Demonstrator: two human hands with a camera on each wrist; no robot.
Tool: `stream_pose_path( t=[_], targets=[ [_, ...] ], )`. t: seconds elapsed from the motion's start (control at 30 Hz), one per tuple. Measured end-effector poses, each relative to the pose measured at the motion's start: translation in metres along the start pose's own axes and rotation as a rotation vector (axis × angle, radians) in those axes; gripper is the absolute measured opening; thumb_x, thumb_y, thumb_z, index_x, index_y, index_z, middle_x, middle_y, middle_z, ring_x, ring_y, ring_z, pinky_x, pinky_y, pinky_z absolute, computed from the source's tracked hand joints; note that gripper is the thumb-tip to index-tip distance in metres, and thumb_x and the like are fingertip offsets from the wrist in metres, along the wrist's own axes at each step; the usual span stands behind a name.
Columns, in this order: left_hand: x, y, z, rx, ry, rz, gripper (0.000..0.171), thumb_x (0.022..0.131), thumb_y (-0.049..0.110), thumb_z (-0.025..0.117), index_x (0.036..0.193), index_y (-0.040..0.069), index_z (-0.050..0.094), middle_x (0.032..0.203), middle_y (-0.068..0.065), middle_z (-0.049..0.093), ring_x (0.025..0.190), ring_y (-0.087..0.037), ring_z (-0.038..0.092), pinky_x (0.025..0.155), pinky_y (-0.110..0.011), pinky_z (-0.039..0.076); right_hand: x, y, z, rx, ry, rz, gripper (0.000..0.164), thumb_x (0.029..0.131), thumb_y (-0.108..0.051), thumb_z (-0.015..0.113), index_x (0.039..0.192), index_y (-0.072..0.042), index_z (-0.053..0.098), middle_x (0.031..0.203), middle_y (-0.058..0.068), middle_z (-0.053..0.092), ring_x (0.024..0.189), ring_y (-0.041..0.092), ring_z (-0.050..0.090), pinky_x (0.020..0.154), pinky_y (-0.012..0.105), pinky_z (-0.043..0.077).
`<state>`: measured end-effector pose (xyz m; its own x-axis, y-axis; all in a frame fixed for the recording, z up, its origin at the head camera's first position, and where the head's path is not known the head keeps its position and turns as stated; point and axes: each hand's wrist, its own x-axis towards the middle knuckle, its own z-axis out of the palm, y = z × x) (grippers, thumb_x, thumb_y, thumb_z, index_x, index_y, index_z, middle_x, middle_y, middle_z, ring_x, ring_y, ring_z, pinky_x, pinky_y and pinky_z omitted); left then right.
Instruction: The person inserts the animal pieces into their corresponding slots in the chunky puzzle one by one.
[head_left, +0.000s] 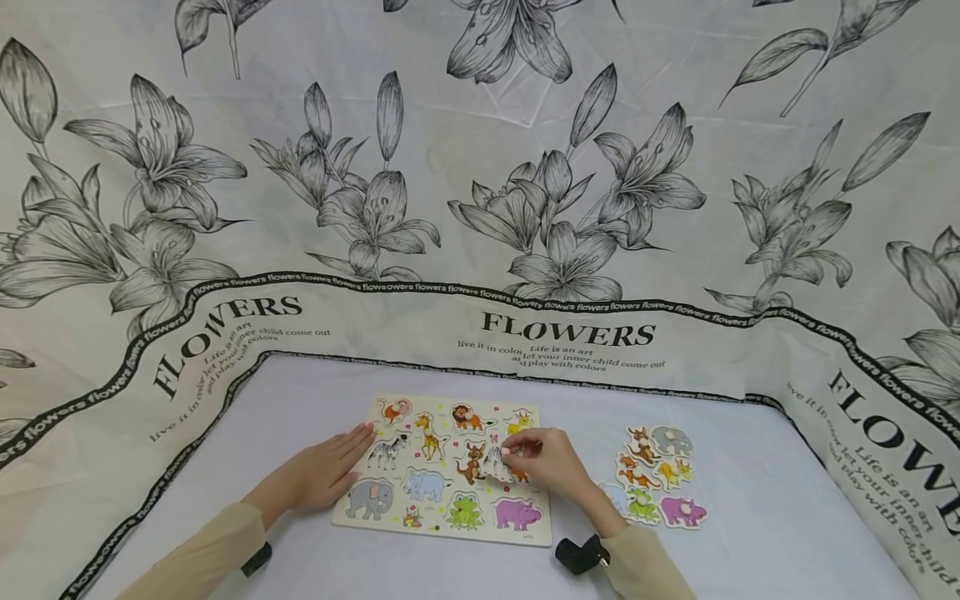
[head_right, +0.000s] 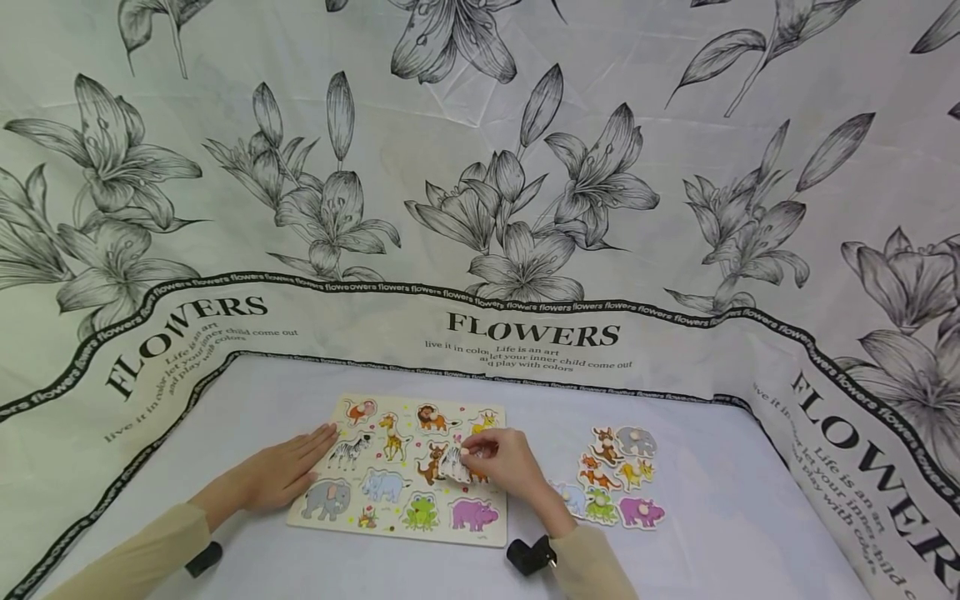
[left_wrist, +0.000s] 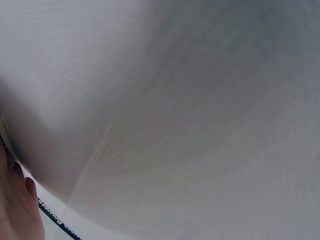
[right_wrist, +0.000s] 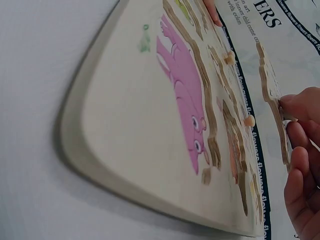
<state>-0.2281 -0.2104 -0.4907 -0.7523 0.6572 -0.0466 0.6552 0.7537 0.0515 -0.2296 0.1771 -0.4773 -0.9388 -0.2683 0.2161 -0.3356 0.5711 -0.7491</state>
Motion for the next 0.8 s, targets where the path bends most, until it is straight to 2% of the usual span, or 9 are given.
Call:
stream_pose_path(
  t=[0.43,0.8],
  targets=[
    [-0.001,0.000,0.001,0.011,0.012,0.004,0.058,0.102,0.030,0.037,0.149,-0.002,0.027,0.158,-0.016,0.024,0.146,-0.033,0.025,0.118,-0.044,0.029,0.011,-0.013,0.011,0.034,-0.038,-0.001,0.013,0.080,-0.018,0.078,0.091,-0.013,0.076,0.075,-0.002,0.067,0.061,0.005,0.050,0.053,0.016,0.042],
    [-0.001,0.001,-0.001,-0.002,0.007,-0.001,0.058,0.102,0.030,0.036,0.149,-0.002,0.027,0.158,-0.017,0.024,0.146,-0.033,0.025,0.118,-0.044,0.029,0.020,-0.021,0.020,0.028,-0.044,-0.043,0.011,0.080,-0.018,0.078,0.090,-0.015,0.075,0.073,-0.004,0.067,0.059,0.004,0.049,0.052,0.016,0.042]
  ],
)
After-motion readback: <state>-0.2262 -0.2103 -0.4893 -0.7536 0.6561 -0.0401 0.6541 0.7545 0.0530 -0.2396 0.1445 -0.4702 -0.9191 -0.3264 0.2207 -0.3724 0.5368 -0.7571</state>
